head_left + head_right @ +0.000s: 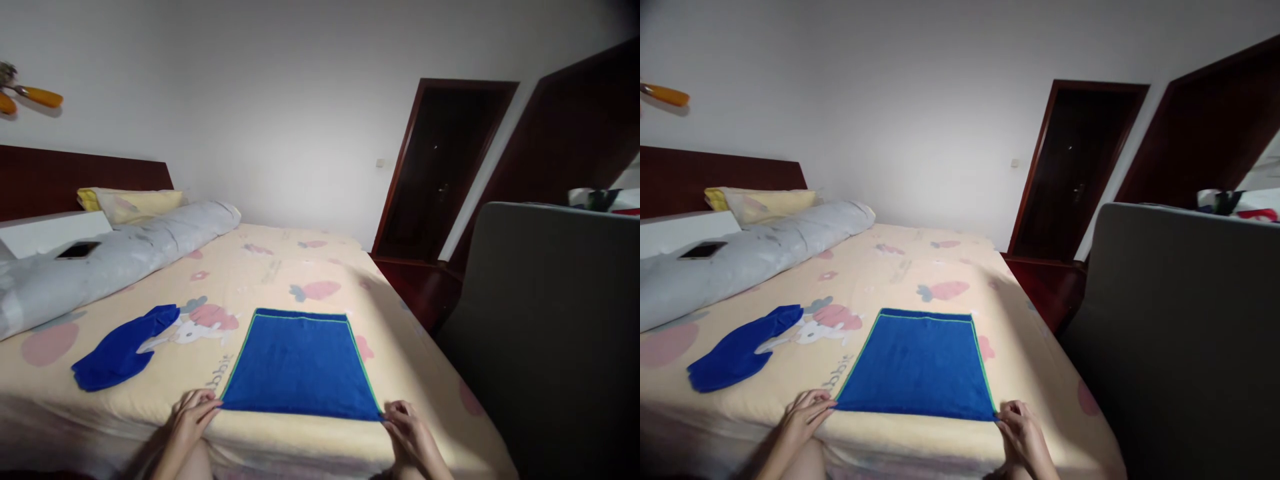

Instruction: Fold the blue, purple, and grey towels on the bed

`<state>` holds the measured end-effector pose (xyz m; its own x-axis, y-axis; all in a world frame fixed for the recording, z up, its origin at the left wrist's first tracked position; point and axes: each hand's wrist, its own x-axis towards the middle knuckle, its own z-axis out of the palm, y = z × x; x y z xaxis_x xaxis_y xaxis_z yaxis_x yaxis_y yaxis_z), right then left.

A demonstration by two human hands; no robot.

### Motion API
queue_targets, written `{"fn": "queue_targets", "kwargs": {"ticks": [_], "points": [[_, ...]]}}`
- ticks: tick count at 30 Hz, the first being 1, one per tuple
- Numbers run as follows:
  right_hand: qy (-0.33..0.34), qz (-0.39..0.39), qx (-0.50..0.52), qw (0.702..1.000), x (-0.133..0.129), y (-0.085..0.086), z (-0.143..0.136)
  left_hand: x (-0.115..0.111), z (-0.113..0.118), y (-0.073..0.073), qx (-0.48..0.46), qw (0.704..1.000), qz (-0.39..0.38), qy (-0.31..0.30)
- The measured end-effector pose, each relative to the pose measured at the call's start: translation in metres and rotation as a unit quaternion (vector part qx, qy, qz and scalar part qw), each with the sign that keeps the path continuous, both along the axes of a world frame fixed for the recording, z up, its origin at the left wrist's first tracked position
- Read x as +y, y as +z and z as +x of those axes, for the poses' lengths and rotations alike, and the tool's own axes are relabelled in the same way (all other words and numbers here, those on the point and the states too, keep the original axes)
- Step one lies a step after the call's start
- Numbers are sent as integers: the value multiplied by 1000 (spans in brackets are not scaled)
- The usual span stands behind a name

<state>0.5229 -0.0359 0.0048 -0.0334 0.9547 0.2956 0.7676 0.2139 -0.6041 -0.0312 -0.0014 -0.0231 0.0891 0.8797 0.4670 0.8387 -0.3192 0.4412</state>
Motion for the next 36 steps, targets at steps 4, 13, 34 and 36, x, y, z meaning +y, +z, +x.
{"fn": "queue_targets", "kwargs": {"ticks": [4, 13, 34, 36], "points": [[-50, 57, -19, 997, -1, 0, -25, -15, 31, 15, 2, 1000, 3, 26], [140, 19, -26, 990, 30, 12, -200, -3, 193, 31, 123, 975, -108, -150], [-109, -37, -226, 967, 37, -9, -102, 24, 125, 12, 221, 971, -54, 68], [-32, -9, -198, 980, 41, -3, -133, 24, 154, 9, 202, 979, -32, -5]]}}
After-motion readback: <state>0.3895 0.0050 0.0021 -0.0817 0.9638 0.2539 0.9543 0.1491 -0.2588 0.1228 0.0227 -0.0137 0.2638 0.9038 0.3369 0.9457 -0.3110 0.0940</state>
